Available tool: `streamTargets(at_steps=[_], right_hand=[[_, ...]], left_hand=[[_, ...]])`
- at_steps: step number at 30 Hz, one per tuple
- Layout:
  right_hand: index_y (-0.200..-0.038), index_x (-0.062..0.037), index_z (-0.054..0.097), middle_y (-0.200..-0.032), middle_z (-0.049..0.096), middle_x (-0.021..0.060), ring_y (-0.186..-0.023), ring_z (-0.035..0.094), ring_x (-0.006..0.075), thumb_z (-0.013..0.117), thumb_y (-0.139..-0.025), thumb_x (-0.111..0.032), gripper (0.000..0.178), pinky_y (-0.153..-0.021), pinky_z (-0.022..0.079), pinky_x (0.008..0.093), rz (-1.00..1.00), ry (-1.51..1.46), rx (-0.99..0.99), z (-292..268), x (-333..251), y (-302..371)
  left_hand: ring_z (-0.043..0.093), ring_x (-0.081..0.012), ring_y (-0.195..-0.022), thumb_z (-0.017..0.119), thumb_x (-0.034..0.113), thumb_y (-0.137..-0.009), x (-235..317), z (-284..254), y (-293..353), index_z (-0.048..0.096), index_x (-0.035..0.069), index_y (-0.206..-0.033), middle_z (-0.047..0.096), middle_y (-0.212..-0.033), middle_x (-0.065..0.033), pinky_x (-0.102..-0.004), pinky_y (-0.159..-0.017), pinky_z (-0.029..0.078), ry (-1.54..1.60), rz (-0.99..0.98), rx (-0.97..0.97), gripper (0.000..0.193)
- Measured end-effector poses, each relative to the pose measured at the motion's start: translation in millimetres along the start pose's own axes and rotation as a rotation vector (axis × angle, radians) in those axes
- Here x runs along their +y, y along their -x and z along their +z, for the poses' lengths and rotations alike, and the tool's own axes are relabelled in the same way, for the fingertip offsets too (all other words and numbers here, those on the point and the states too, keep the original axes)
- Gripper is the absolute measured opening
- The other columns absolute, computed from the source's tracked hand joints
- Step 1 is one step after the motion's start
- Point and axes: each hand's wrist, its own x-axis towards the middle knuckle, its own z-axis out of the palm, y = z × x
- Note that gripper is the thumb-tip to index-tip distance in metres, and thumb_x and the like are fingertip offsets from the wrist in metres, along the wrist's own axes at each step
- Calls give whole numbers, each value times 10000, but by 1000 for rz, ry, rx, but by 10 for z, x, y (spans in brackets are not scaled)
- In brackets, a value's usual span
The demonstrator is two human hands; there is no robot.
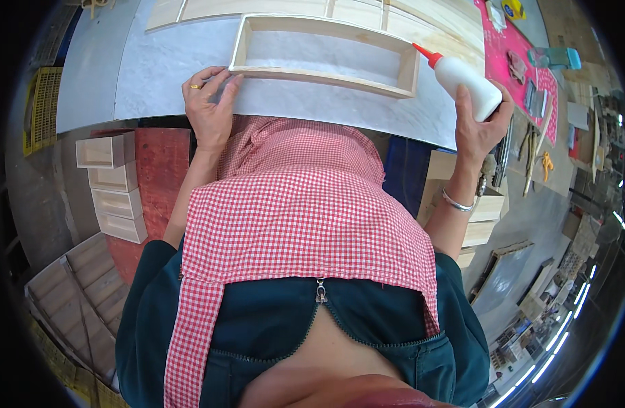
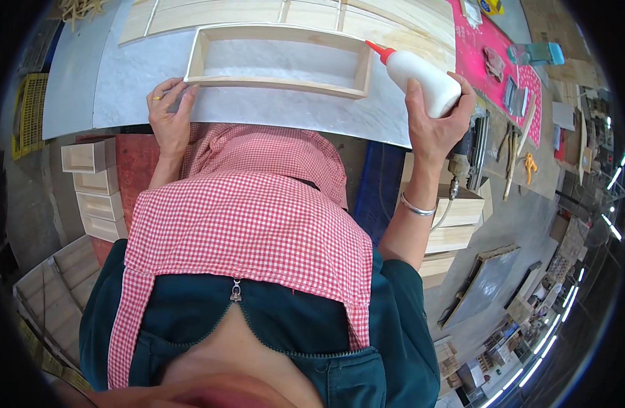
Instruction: Assembling wooden boxes by applying glue and using a nail gun.
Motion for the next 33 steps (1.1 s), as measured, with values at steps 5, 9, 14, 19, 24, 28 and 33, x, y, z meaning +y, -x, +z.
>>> streamTargets(at_steps=[5,9,14,19,24,28,33], right_hand=[[-1205,-28,542,-1079,616,151,-910,624,259,843,-769,-160,546,-779,540,349,5,14,18,-80,15,8],[-1208,-27,540,-1073,617,146,-900,626,257,843,-769,-160,550,-766,543,339,-4,13,-2,-134,1,43],[-1207,-28,545,-1065,621,141,-885,629,250,835,-774,-151,536,-757,544,331,19,18,-27,-266,-79,169],[-1203,-26,553,-1054,624,135,-892,626,242,827,-774,-145,523,-759,541,331,38,69,-49,-405,-226,308],[-1198,-24,558,-1048,626,134,-882,621,233,820,-771,-142,514,-758,537,329,51,65,-101,-515,-270,392],[-1211,-49,565,-1101,620,136,-920,620,241,797,-808,-181,483,-753,545,326,156,-38,-112,-448,-309,415],[-1205,-40,555,-1082,608,131,-863,620,238,799,-791,-148,493,-739,538,329,123,-180,-251,233,-605,554]], left_hand=[[511,-192,-1073,793,173,-827,-41,5,5,778,62,-1027,661,-1109,-31,-292,-897,455,-28,12,-5,229],[511,-190,-1073,793,191,-835,-14,5,3,779,67,-1031,663,-1104,-27,-294,-895,455,-25,-4,-7,232],[513,-188,-1064,792,208,-843,-21,9,1,780,74,-1033,665,-1099,-22,-294,-894,456,-25,8,-2,233],[513,-187,-1060,792,215,-846,-38,14,0,781,80,-1033,664,-1096,-22,-293,-894,456,-19,5,-8,231],[513,-187,-1058,794,213,-841,-28,-7,-15,783,83,-1025,664,-1094,-20,-294,-889,460,-27,1,-3,226],[516,-196,-1052,789,217,-836,5,-35,15,788,86,-994,667,-1085,-17,-297,-873,468,-52,20,34,205],[512,-203,-1031,779,214,-831,-13,52,-12,792,93,-973,670,-1044,-10,-290,-847,469,-13,63,63,186]])
